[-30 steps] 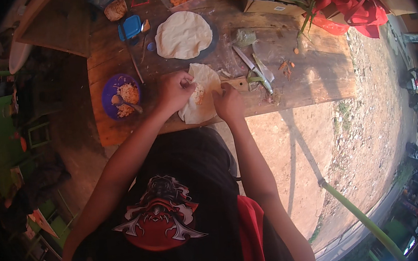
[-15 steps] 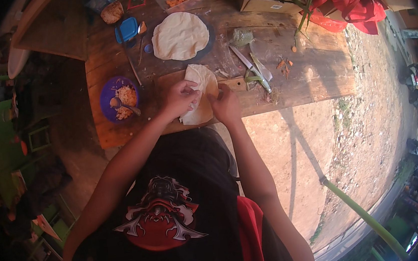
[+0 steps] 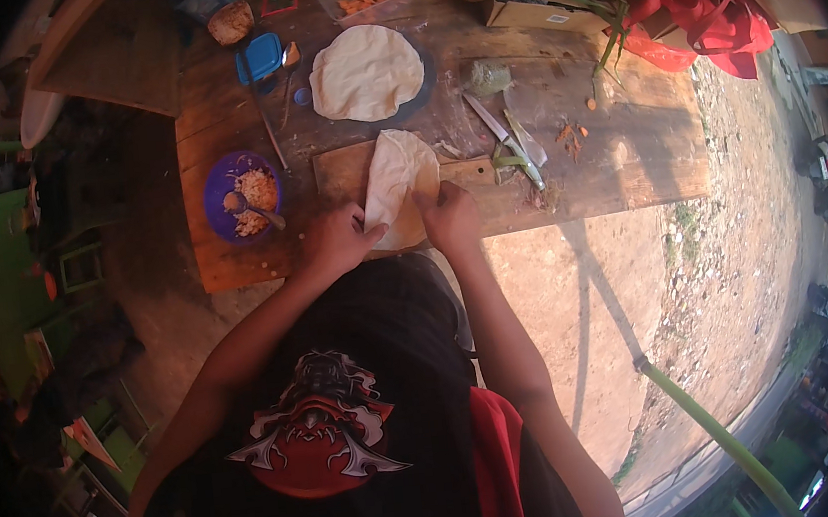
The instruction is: The person scoops a shredded filling from a bowl onto a flat sheet of dough and folds the dough around the filling to form a wrapped parcel. The person repeats this process with a second sheet, handling the dough and filling by hand.
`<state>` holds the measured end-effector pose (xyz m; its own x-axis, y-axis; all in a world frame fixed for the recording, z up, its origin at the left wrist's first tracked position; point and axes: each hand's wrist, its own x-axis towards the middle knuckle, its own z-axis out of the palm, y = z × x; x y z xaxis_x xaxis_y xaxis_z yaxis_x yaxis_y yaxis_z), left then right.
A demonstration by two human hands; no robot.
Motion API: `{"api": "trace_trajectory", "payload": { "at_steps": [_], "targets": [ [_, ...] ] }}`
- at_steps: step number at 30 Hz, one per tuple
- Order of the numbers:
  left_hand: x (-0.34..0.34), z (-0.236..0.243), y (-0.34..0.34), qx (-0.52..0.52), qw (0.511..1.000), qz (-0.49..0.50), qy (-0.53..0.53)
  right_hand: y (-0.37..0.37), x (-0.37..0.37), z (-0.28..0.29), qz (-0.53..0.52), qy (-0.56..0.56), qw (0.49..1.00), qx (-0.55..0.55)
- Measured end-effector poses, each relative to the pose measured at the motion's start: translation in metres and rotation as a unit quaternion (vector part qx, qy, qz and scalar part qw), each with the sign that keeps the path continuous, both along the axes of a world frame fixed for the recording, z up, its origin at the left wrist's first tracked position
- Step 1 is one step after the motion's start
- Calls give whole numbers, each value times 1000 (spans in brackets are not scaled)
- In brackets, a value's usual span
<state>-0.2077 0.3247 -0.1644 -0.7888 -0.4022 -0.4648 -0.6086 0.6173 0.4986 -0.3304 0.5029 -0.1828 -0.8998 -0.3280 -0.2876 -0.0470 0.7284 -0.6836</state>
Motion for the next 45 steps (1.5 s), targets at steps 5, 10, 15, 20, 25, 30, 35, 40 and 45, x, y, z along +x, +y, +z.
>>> {"api": "trace_trajectory", "payload": {
  "at_steps": [5,10,15,20,25,30,35,40,45],
  "targets": [
    [-2,5,-2,24,997,3,-78,-2,7,-9,-14,76,997,-3],
    [-14,35,-1,-19,994,-67,-86,-3,8,-13,-55,47,997,-13],
    [-30,16,-2,-78,967,-142,194,1,7,-42,-115,-39,985,-121],
    [-49,-13,-11,-132,929,-246,242,-12,11,-7,-145,-150,961,-179],
    [-52,-8,-10,-137,930,-246,235,-19,15,-7,-81,-86,981,-151],
    [-38,-3,-8,-91,954,-144,249,-35,22,3,-44,-72,983,-161],
    [-13,-1,-1,88,986,58,126,-45,25,-6,11,-22,990,-136],
    [8,-35,-4,138,975,137,112,-51,25,-2,50,-17,992,-114],
    [5,-26,-4,120,979,147,76,-37,9,-16,71,-23,989,-129]
  ]
}}
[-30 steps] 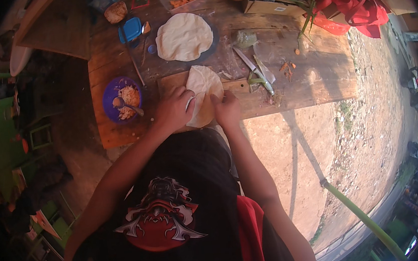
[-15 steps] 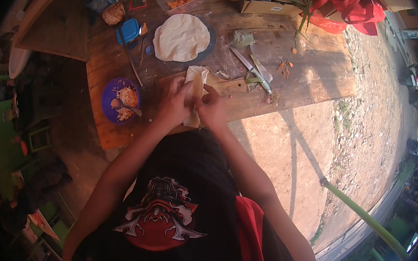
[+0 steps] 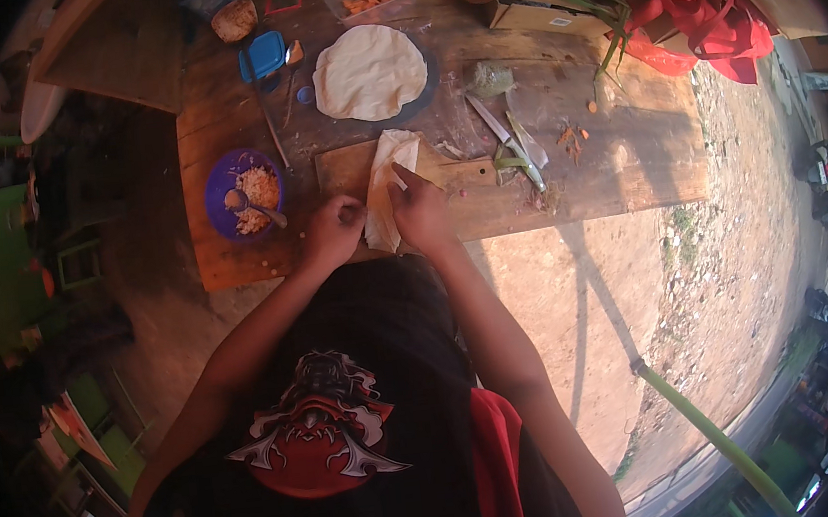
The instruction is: The person scoops a shredded filling from a bowl onto a flat sheet of dough and folds the dough around the filling to form a wrapped parcel. The person repeats this process with a second sheet, handling the dough and filling by hand.
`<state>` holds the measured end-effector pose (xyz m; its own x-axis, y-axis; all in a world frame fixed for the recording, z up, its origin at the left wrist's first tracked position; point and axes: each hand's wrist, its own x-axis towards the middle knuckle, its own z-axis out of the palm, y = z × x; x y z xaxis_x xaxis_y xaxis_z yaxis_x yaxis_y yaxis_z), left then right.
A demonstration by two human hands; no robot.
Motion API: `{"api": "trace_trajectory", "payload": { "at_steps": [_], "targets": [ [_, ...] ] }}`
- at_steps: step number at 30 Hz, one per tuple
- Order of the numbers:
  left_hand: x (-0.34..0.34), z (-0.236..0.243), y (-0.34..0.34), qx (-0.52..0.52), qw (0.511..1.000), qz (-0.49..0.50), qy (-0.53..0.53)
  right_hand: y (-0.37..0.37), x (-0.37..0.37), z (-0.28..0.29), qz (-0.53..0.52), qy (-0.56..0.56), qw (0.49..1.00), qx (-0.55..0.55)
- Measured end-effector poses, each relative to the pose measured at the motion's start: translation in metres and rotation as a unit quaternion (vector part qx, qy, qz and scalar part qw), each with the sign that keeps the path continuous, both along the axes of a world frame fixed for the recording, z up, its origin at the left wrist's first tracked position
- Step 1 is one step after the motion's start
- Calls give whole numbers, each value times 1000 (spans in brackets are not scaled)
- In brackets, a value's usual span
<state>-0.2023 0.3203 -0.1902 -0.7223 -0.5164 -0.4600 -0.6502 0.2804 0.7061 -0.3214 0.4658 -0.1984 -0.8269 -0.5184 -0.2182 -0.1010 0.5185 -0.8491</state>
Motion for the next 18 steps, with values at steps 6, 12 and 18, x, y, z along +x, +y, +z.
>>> {"api": "trace_trajectory", "payload": {
  "at_steps": [6,12,18],
  "targets": [
    [-11,31,1,-223,936,-167,215,9,-30,5,23,235,972,-11],
    [-14,6,5,-201,951,-136,192,-1,-38,8,87,191,977,34],
    [-5,0,5,-92,993,-24,66,4,-28,-5,9,221,975,-4]
  ]
}}
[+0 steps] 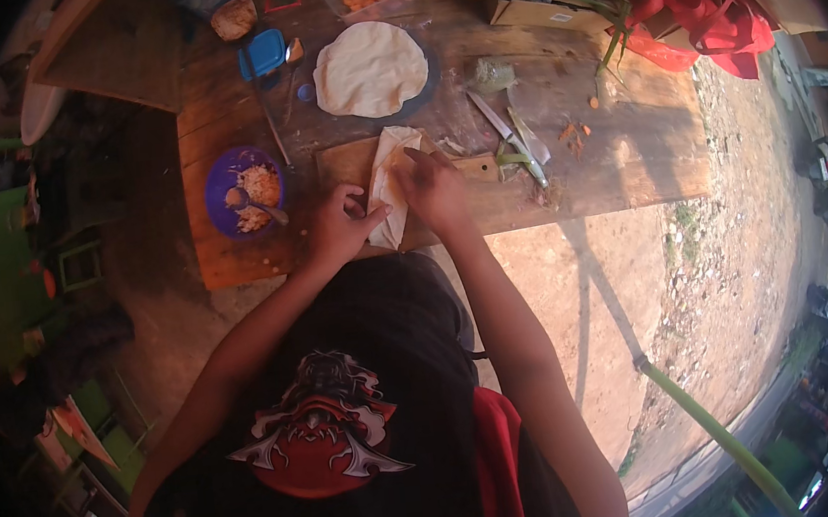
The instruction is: The person scoops a shredded filling from a bowl onto a flat sheet of dough and folds the dough around the filling to form a wrapped parcel. The person repeats this process with a second sheet, handling the dough and filling by hand.
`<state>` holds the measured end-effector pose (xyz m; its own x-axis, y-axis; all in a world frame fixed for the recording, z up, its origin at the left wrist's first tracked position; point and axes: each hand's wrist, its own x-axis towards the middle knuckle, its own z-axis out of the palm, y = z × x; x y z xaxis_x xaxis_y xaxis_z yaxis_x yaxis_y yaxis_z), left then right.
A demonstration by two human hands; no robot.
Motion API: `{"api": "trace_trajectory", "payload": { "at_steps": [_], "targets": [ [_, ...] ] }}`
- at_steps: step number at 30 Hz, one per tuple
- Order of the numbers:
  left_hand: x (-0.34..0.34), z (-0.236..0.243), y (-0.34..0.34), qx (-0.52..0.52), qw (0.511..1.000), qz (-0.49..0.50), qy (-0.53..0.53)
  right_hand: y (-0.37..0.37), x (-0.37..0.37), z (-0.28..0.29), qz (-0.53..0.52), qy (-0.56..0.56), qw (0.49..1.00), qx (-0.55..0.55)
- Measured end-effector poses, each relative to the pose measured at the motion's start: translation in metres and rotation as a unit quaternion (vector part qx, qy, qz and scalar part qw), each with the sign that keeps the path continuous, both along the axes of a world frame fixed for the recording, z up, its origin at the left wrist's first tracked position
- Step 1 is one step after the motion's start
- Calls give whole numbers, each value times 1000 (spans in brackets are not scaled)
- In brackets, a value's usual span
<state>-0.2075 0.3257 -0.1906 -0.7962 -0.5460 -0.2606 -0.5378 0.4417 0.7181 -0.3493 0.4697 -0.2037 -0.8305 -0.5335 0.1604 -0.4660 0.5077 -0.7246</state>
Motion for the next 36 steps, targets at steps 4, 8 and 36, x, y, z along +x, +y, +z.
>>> {"api": "trace_trajectory", "payload": {
  "at_steps": [4,8,36],
  "targets": [
    [-4,3,-1,-21,999,-18,-18,5,7,1,-10,3,1000,-14],
    [-5,2,0,-49,998,-16,-34,3,8,12,9,20,1000,22],
    [2,26,-3,216,966,35,-136,28,84,25,-148,-600,784,-55]
  ]
}}
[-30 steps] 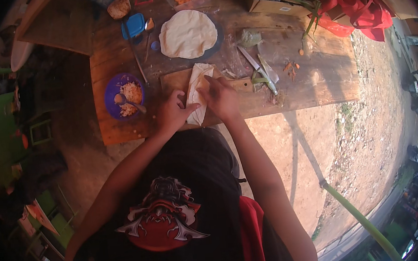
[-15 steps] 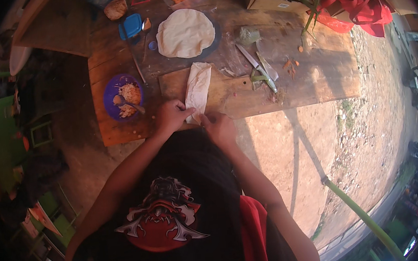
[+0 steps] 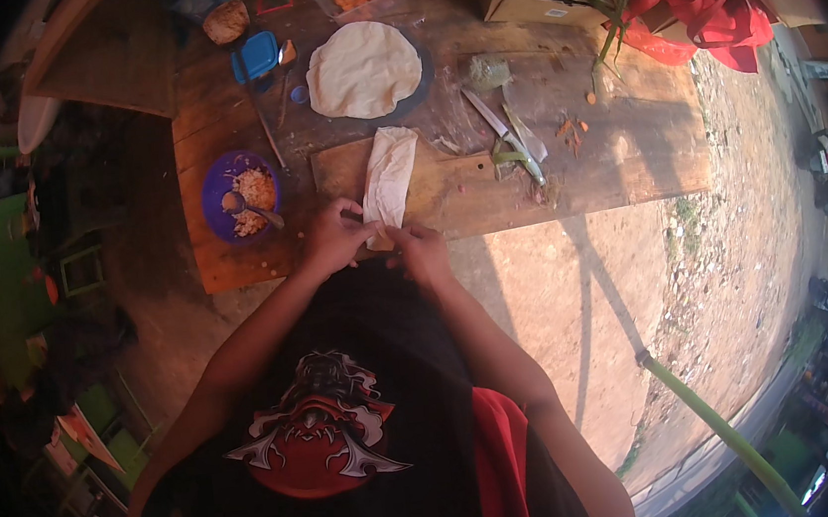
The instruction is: The person scoops a shredded filling from a bowl onto a flat sheet of dough and folds the dough around the filling to form a wrapped parcel. The person repeats this process with a second sheet, handling the dough and filling by hand.
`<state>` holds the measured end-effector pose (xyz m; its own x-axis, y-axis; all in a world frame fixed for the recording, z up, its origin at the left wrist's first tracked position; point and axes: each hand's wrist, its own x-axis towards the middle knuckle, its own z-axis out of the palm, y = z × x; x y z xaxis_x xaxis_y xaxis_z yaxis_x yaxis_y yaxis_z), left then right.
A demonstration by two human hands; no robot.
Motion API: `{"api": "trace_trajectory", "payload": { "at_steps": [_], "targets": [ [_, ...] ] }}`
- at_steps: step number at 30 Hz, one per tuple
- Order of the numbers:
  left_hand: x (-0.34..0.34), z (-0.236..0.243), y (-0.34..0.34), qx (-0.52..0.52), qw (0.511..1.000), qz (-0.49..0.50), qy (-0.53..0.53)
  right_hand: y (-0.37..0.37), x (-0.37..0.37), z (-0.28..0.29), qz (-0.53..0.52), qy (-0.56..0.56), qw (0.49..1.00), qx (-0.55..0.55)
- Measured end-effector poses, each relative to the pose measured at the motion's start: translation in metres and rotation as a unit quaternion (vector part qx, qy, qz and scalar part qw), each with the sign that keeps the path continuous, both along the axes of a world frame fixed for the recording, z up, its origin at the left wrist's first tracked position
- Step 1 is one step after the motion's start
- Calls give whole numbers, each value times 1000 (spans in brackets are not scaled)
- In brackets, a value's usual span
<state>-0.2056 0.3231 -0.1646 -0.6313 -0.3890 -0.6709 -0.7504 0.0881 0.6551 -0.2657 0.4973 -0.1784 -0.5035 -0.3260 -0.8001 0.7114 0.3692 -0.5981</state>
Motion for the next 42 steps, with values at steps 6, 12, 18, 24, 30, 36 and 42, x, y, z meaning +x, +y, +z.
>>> {"api": "trace_trajectory", "payload": {
  "at_steps": [6,12,18,24,30,36,42],
  "targets": [
    [18,-3,-14,-14,970,-141,197,1,-5,7,0,-39,998,-44],
    [17,-16,-30,-134,905,-292,277,2,-16,11,-39,-156,982,-98],
    [10,-37,-38,-209,877,-311,301,-2,-24,14,-21,-136,983,-119],
    [-4,-30,-40,-191,895,-289,282,5,-30,14,37,12,999,-36],
    [-10,-28,-42,-164,902,-267,296,8,-25,15,211,541,814,29],
    [-10,-15,-41,-163,884,-303,317,13,-26,-3,280,586,760,26],
    [10,-8,-35,-164,885,-326,289,15,-21,-1,311,604,734,-7]
  ]
}}
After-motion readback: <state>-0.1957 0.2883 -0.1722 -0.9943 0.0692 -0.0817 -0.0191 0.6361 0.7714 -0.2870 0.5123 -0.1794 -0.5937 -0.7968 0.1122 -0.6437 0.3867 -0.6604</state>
